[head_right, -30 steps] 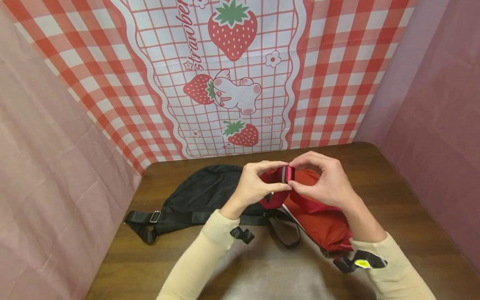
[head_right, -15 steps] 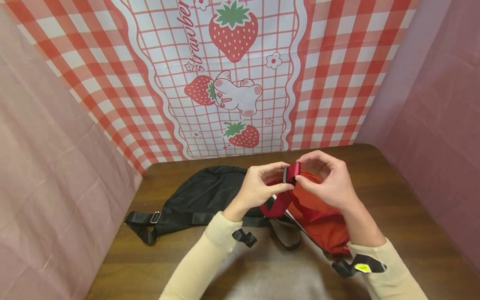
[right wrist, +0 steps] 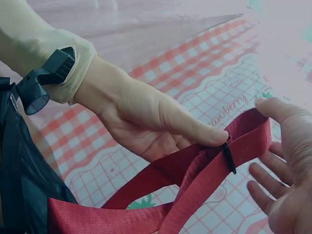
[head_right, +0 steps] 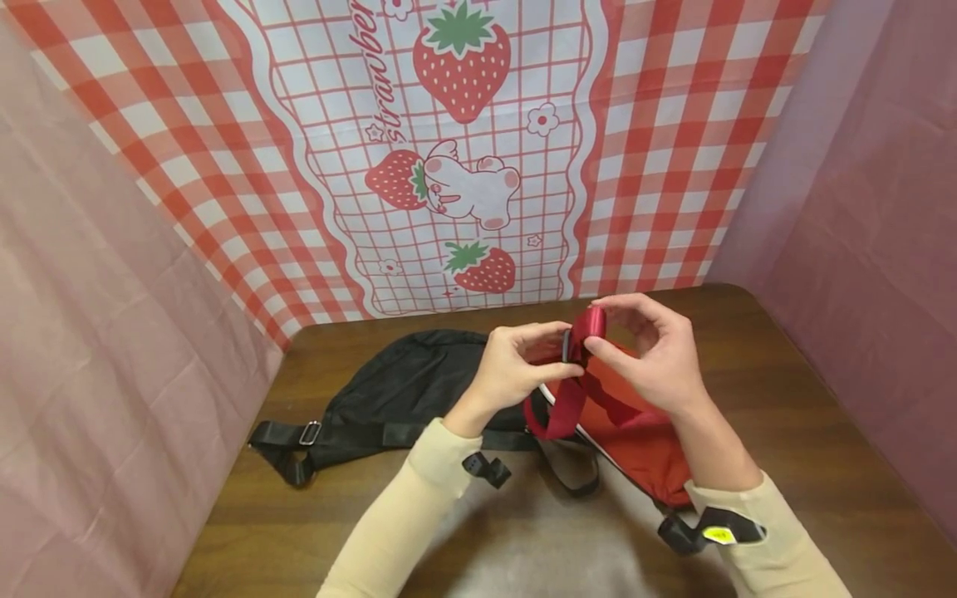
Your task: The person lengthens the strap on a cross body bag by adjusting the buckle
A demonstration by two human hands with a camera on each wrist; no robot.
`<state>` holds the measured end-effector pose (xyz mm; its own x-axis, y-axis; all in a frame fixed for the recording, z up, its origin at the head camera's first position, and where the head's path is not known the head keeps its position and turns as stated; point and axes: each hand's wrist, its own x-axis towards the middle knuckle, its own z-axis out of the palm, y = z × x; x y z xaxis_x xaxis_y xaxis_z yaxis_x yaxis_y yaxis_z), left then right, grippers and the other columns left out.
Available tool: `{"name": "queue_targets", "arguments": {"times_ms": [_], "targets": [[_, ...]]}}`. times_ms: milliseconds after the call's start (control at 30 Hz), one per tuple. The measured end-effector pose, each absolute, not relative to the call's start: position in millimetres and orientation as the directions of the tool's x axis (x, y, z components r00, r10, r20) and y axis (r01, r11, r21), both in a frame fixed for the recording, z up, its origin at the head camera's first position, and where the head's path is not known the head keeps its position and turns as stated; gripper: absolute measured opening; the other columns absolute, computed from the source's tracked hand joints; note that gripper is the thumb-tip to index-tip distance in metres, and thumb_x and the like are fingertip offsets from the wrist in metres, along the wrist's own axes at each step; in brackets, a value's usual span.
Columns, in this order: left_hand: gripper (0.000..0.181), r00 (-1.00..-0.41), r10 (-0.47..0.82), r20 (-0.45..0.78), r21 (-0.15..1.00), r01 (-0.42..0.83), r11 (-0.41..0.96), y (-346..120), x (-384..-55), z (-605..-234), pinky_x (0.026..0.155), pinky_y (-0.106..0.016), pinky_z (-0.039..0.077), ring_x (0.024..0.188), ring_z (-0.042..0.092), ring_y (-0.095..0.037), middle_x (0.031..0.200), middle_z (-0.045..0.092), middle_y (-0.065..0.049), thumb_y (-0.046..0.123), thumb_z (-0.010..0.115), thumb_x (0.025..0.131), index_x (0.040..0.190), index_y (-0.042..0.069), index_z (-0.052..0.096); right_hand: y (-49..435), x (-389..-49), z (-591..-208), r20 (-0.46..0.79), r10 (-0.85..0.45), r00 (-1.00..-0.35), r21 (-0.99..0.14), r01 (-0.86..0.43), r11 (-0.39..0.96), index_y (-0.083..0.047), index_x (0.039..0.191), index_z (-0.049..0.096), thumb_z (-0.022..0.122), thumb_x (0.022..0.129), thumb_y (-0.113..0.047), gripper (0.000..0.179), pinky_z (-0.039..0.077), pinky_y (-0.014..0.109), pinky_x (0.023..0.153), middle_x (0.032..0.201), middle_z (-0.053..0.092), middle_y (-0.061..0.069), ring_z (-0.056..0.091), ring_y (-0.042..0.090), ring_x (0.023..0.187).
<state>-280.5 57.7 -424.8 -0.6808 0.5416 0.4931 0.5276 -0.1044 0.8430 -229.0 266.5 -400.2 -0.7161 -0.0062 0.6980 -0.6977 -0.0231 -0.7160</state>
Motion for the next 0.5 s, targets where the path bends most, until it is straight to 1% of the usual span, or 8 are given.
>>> {"name": "queue_targets", "arguments": {"times_ms": [100,200,300,400,433,500], "targets": [[0.044,-0.678,0.544,0.495,0.843,0.527,-0.111,57.5,-280.0,-425.0,0.093,-0.029,0.064,0.109,0.080,-0.021,0.120,0.078,-0.022,0.002,0.087,0.087,0.129,0.001,0.075,265.0,-228.5,-400.0,0.678,-0.029,-0.735,-0.735,-0.678,0.016,0.019,0.117,0.067,0.075,0.082,0.023,0.036,0.060,0.015,0.084,0.102,0.078,-0.001,0.070,0.009,0.089],[0.044,-0.673,0.547,0.498,0.843,0.523,-0.123,57.9,-279.5,-425.5,0.093,-0.030,0.064,0.107,0.080,-0.017,0.120,0.078,-0.023,0.001,0.087,0.086,0.129,0.000,0.074,263.3,-228.6,-399.8,0.687,-0.018,-0.726,-0.726,-0.688,0.026,0.018,0.113,0.069,0.076,0.082,0.022,0.032,0.059,0.013,0.077,0.100,0.079,-0.001,0.069,0.008,0.084],[0.044,-0.668,0.542,0.510,0.836,0.533,-0.130,58.5,-280.4,-425.6,0.092,-0.030,0.065,0.105,0.080,-0.016,0.118,0.079,-0.023,0.001,0.087,0.086,0.128,-0.001,0.074,261.2,-229.6,-400.8,0.708,0.018,-0.706,-0.706,-0.708,-0.038,0.021,0.113,0.067,0.074,0.083,0.023,0.031,0.059,0.015,0.071,0.099,0.079,0.003,0.067,0.010,0.080],[0.043,-0.673,0.520,0.526,0.824,0.554,-0.116,57.1,-282.0,-424.3,0.091,-0.029,0.065,0.101,0.080,-0.014,0.116,0.079,-0.022,0.002,0.087,0.086,0.127,0.000,0.075,260.5,-230.7,-405.0,0.714,0.021,-0.700,-0.696,-0.713,-0.078,0.021,0.122,0.064,0.073,0.083,0.024,0.040,0.060,0.016,0.077,0.106,0.077,0.005,0.068,0.011,0.087],[0.043,-0.682,0.506,0.527,0.825,0.553,-0.114,56.1,-282.7,-423.5,0.090,-0.029,0.065,0.100,0.080,-0.014,0.116,0.079,-0.022,0.002,0.087,0.086,0.128,-0.001,0.075,261.3,-231.1,-407.1,0.708,0.004,-0.707,-0.705,-0.706,-0.074,0.019,0.126,0.063,0.073,0.083,0.024,0.044,0.060,0.016,0.082,0.109,0.077,0.004,0.069,0.011,0.092],[0.044,-0.706,0.474,0.526,0.830,0.547,-0.105,52.9,-284.2,-421.3,0.090,-0.030,0.065,0.099,0.081,-0.018,0.116,0.079,-0.023,0.002,0.088,0.086,0.128,-0.001,0.075,264.5,-232.9,-413.4,0.682,-0.046,-0.730,-0.731,-0.681,-0.034,0.016,0.132,0.063,0.074,0.083,0.024,0.051,0.059,0.016,0.092,0.115,0.076,0.002,0.071,0.011,0.102]]}}
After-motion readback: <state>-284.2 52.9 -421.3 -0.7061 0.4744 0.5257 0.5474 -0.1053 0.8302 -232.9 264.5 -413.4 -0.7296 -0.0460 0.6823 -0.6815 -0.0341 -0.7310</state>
